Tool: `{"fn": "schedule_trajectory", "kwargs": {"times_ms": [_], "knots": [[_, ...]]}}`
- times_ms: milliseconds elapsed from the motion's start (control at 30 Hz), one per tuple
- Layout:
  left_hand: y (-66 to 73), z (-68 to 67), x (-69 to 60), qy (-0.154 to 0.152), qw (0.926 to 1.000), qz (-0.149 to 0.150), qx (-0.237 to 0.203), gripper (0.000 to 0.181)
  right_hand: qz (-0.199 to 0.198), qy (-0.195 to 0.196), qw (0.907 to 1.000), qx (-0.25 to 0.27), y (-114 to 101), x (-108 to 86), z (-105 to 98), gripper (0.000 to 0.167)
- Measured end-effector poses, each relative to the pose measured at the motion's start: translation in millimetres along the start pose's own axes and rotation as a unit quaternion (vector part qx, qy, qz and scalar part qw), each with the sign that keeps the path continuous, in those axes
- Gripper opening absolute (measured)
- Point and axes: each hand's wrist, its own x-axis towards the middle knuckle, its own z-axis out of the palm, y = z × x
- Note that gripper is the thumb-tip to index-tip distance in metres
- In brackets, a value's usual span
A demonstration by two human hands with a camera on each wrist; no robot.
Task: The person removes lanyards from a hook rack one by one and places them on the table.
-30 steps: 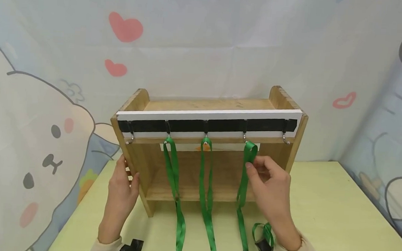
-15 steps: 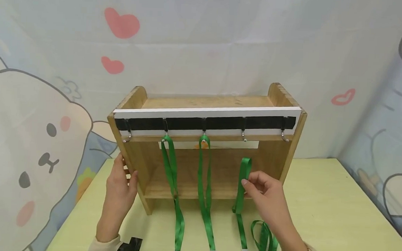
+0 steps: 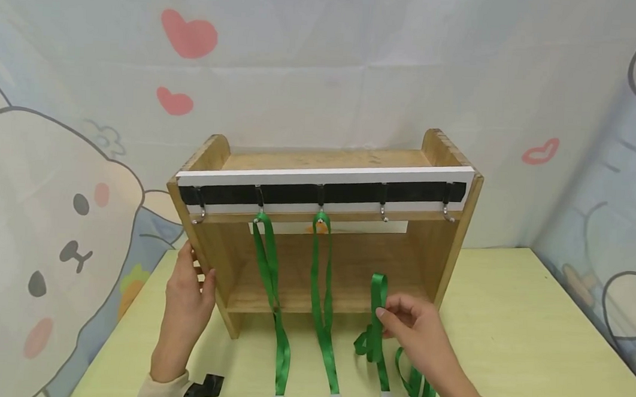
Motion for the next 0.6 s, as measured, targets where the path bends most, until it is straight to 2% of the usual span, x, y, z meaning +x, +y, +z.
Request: {"fn": "schedule_trajectory", "kwargs": {"times_ms": [300,433,600], "knots": [[0.0,0.4,0.6,-0.004,1.0000,-0.008,0.003,0.058,0.010,-0.057,0.9977,-0.035,16,-3.7,0,0.011],[-0.5,0.4,1.0,-0.005,0.9999,-0.010,0.003,0.059,0.015,-0.074,0.9963,-0.042,22,-5.8,2,0.009],[-1.2,1.7,0.9,0.000,1.0000,-0.002,-0.002,0.058,0.016,-0.082,0.9935,-0.077,31,-8.2,6,0.008]]}}
